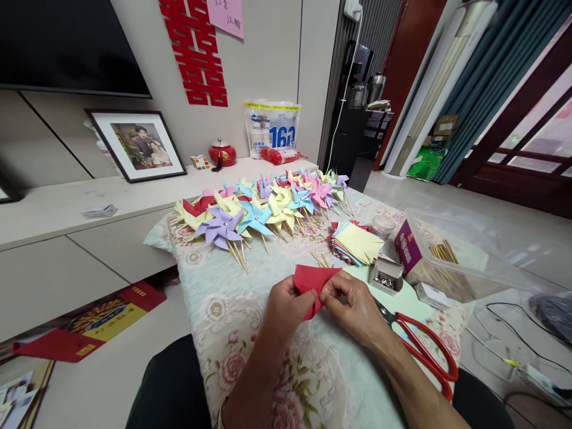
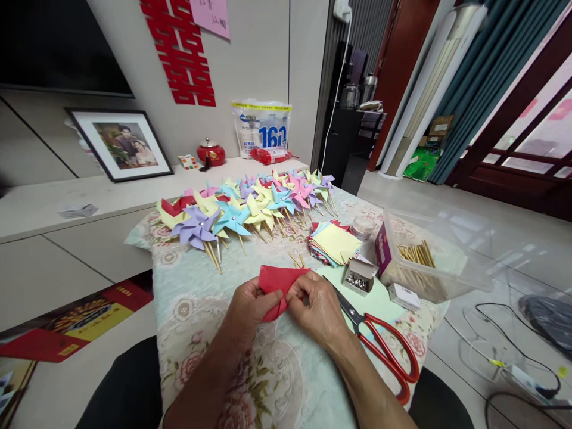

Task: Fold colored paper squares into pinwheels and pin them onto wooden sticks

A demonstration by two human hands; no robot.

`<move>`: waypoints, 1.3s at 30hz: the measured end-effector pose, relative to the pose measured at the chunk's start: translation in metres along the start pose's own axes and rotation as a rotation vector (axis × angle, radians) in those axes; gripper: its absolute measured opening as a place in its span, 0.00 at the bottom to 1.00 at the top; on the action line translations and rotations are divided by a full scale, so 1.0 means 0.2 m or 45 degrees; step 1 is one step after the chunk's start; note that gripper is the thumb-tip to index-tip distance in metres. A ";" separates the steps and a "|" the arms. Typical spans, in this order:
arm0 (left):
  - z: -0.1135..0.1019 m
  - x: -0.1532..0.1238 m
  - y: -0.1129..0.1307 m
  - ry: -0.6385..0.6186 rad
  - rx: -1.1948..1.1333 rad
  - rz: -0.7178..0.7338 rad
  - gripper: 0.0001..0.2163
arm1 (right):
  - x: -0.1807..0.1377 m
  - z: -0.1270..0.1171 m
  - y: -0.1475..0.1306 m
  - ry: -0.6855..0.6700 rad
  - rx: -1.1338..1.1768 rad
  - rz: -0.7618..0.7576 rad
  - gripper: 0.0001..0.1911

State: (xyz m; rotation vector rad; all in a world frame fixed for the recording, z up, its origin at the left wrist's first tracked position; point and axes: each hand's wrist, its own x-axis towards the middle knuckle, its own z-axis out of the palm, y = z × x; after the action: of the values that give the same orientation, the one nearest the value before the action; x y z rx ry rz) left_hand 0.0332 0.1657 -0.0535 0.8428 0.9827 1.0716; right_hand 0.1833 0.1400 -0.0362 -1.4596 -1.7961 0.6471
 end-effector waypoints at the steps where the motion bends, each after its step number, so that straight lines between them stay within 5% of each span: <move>1: 0.00 0.00 0.00 -0.005 0.008 0.004 0.11 | 0.00 0.00 0.00 0.002 0.001 -0.002 0.08; 26: -0.02 0.02 -0.04 0.000 0.175 0.004 0.08 | 0.00 -0.02 -0.01 -0.043 0.099 0.080 0.08; 33: -0.01 -0.02 0.05 -0.049 0.156 -0.133 0.07 | 0.01 -0.12 0.06 0.413 0.509 0.126 0.16; 39: -0.05 0.01 0.14 -0.334 0.427 -0.157 0.02 | 0.01 -0.10 0.06 -0.084 0.926 0.219 0.36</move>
State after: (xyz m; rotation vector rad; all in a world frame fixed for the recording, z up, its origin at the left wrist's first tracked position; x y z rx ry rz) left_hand 0.0166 0.1750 -0.0322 1.1488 0.9899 0.6784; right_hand 0.2056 0.1443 -0.0322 -1.0900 -1.2699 1.2850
